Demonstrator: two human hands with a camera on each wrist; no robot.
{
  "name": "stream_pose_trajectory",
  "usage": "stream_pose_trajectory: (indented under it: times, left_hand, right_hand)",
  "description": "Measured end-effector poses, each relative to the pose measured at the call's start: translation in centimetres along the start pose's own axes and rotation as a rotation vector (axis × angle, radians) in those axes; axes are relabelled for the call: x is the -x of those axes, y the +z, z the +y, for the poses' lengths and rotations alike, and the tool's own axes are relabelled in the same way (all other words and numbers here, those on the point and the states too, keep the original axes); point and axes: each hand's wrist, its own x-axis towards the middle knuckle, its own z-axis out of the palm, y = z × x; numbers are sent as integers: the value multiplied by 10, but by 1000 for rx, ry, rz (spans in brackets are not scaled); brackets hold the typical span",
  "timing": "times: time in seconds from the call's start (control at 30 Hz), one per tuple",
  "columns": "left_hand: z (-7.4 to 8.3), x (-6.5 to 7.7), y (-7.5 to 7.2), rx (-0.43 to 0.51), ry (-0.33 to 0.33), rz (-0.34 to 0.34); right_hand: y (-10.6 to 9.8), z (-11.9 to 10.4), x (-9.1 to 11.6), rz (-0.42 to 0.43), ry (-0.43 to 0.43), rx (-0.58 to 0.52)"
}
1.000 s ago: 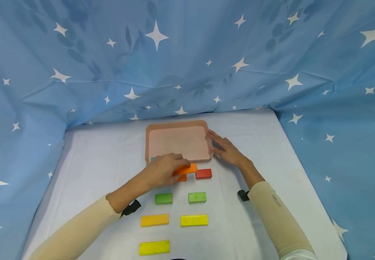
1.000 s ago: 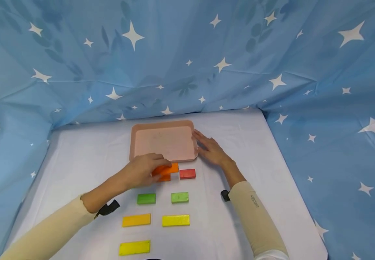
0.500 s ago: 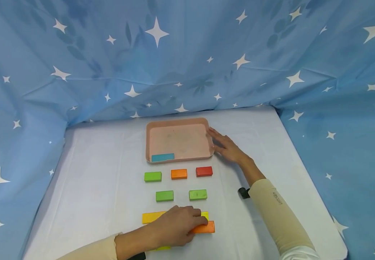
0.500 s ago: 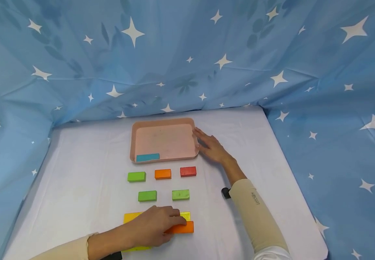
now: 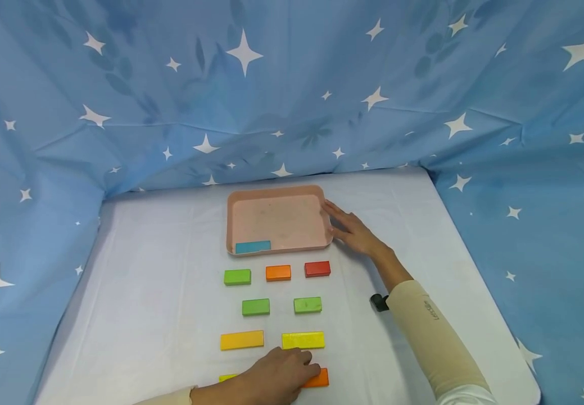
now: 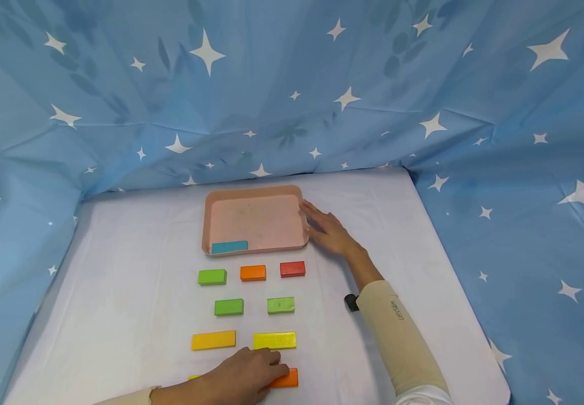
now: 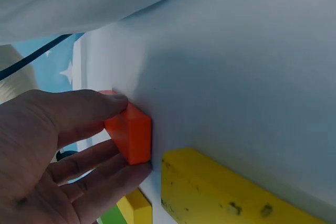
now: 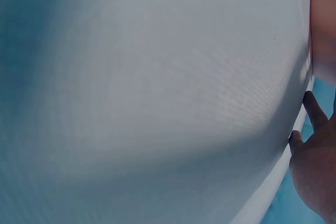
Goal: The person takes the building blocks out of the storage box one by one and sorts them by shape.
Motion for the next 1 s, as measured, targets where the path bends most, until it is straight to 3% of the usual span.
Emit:
stream_pose_trajectory:
  times: [0.47, 0.67, 0.73, 0.83, 1.0]
  left_hand:
    - [0, 0, 4, -36, 15, 12]
    - [0, 2, -14, -4, -32, -35]
    - [-4, 3, -28, 17, -38, 6]
    - [-21, 3, -56, 31, -60, 124]
    - [-79, -2, -99, -25, -183, 377]
  right_hand:
    - [2, 2, -1, 7, -10, 1]
    - [2, 2, -1, 8, -20, -4]
    - [2, 2, -1, 10, -24, -3]
    - [1, 1, 0, 17, -29, 0]
    - [1, 1, 0, 17, -37, 0]
